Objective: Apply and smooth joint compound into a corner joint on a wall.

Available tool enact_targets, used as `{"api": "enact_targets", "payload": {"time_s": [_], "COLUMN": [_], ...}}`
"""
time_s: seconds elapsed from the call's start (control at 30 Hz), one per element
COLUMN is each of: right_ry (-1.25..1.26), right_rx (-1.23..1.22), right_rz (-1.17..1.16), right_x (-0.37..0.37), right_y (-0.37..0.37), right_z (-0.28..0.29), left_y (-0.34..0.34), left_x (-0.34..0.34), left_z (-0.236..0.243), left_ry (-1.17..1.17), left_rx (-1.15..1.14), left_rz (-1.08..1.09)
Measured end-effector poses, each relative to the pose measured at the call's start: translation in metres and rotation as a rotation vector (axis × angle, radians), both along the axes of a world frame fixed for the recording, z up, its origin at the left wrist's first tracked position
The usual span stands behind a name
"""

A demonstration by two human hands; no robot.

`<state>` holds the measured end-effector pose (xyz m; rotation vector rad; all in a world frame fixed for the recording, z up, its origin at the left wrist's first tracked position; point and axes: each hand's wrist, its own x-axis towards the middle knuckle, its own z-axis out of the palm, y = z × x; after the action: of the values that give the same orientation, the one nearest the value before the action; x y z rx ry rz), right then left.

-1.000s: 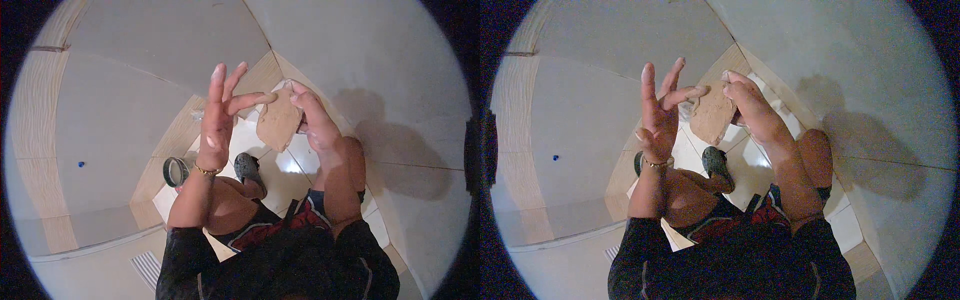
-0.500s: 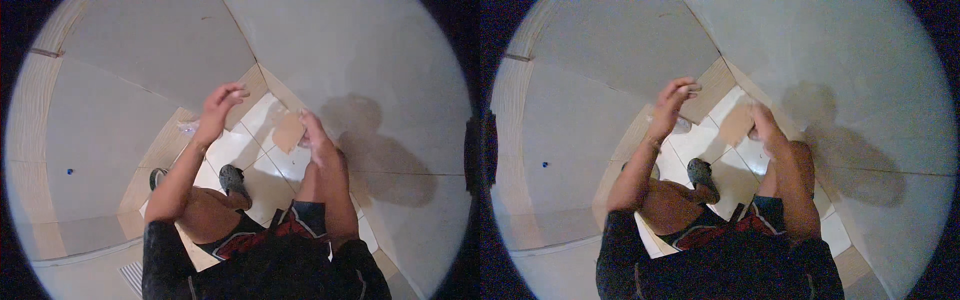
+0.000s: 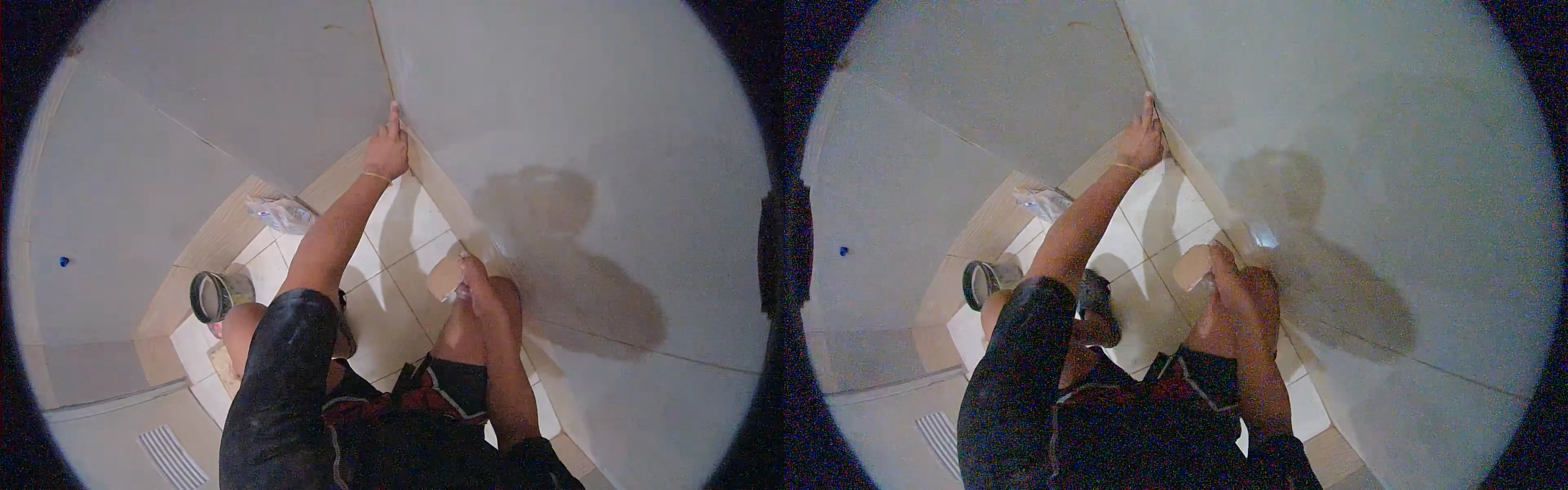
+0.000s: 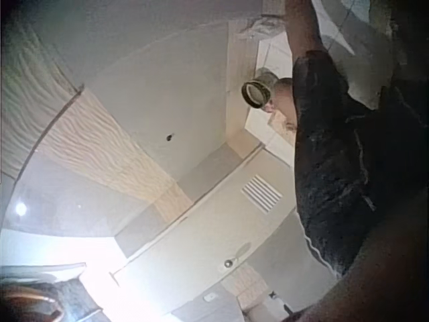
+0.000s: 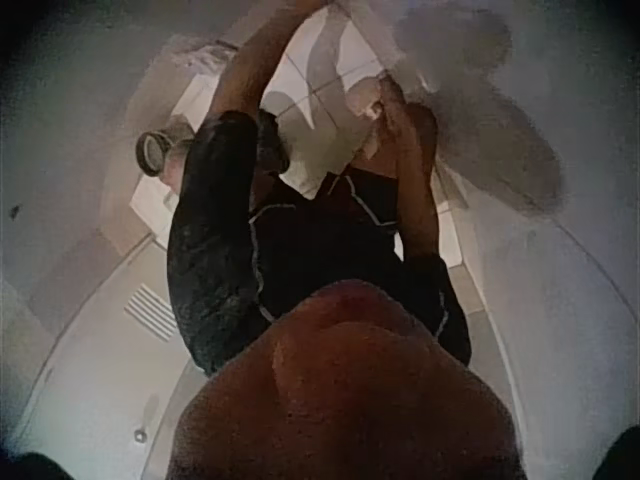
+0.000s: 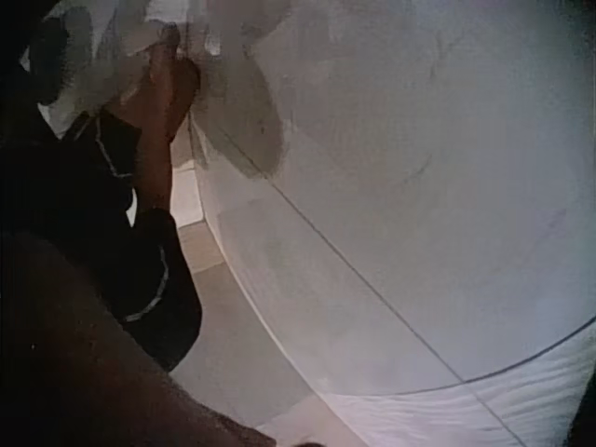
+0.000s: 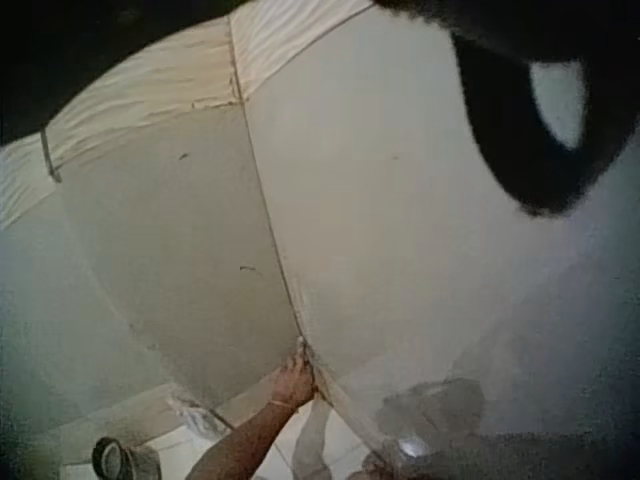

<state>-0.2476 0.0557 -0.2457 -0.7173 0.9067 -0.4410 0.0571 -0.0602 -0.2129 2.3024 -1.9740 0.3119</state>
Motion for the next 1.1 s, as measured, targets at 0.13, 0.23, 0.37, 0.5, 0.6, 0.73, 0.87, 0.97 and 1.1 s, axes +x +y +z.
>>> {"api": "enact_targets", "payload": {"time_s": [0.13,0.23,0.37,0.5,0.6,0.73,0.87,0.97,1.1], "right_ry": [0.357,0.214,0.327,0.366,0.218,0.301,0.446,0.497,0.499], "right_rx": [-0.208,-0.001,0.011,0.026,-0.001,-0.148,-0.128,-0.123,-0.07], "right_rz": [0.012,0.012,0.21,0.081,-0.003,0.224,0.152,0.151,0.143], "right_x": [0.007,-0.01,0.042,-0.004,-0.021,0.017,0.01,0.017,-0.001], "right_y": [0.008,-0.008,0.011,-0.01,-0.009,-0.005,-0.006,0.0,-0.01], "right_z": [0.055,-0.008,0.08,0.04,-0.077,-0.034,0.076,0.093,0.028], "left_y": [-0.028,-0.061,-0.014,-0.029,-0.037,-0.019,0.006,0.041,0.124], "left_x": [-0.005,-0.02,0.057,-0.025,-0.032,0.036,0.0,0.022,0.049], "left_z": [-0.025,-0.041,-0.088,-0.06,-0.035,-0.045,-0.036,0.009,0.064], "left_ry": [-0.061,-0.037,-0.134,-0.139,-0.095,0.046,0.014,0.347,1.696], "left_rx": [0.014,0.0,-0.234,0.144,0.026,0.146,0.581,0.834,0.692], "left_rz": [0.089,0.157,0.311,0.071,0.027,0.234,-0.035,-0.319,-0.142]}}
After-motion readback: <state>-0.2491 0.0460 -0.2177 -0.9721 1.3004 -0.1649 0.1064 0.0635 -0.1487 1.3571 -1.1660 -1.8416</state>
